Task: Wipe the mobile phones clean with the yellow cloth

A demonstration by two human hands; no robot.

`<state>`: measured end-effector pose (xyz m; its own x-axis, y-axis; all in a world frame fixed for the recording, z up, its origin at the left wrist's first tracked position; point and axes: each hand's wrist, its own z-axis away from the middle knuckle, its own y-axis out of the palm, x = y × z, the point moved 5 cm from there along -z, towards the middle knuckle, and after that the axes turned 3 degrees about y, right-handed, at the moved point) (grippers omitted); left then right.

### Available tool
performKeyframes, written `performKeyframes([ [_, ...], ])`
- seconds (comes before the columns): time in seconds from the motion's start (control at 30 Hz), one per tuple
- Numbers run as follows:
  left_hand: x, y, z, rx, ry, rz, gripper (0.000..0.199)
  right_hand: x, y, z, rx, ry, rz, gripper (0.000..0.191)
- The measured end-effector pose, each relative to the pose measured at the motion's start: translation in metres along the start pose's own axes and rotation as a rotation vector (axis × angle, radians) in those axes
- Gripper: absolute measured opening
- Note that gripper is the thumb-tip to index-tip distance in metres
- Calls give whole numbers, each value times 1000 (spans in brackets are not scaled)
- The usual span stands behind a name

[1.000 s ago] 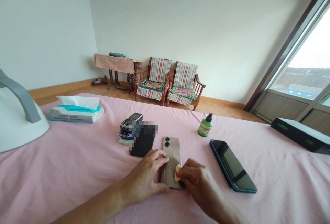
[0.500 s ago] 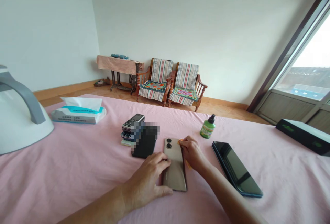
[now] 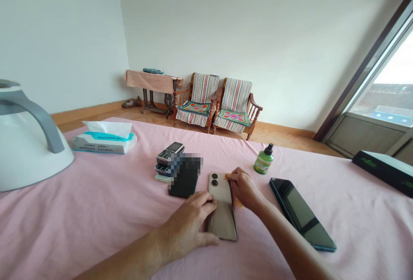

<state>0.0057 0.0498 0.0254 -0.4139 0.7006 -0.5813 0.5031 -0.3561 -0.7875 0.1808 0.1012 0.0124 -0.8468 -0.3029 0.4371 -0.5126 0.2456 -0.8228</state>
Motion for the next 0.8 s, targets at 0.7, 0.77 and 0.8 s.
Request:
performKeyframes([
  [0.7,2,4,1,32,-54,-33,70,36,6,18,15,-79,-120,36],
  [0.77,2,4,1,29,-50,-35,70,35,5,19,16,-63,-126,35],
  [0.8,2,4,1,27,-49,-36,70,35,5,18,8,-44,-120,34],
])
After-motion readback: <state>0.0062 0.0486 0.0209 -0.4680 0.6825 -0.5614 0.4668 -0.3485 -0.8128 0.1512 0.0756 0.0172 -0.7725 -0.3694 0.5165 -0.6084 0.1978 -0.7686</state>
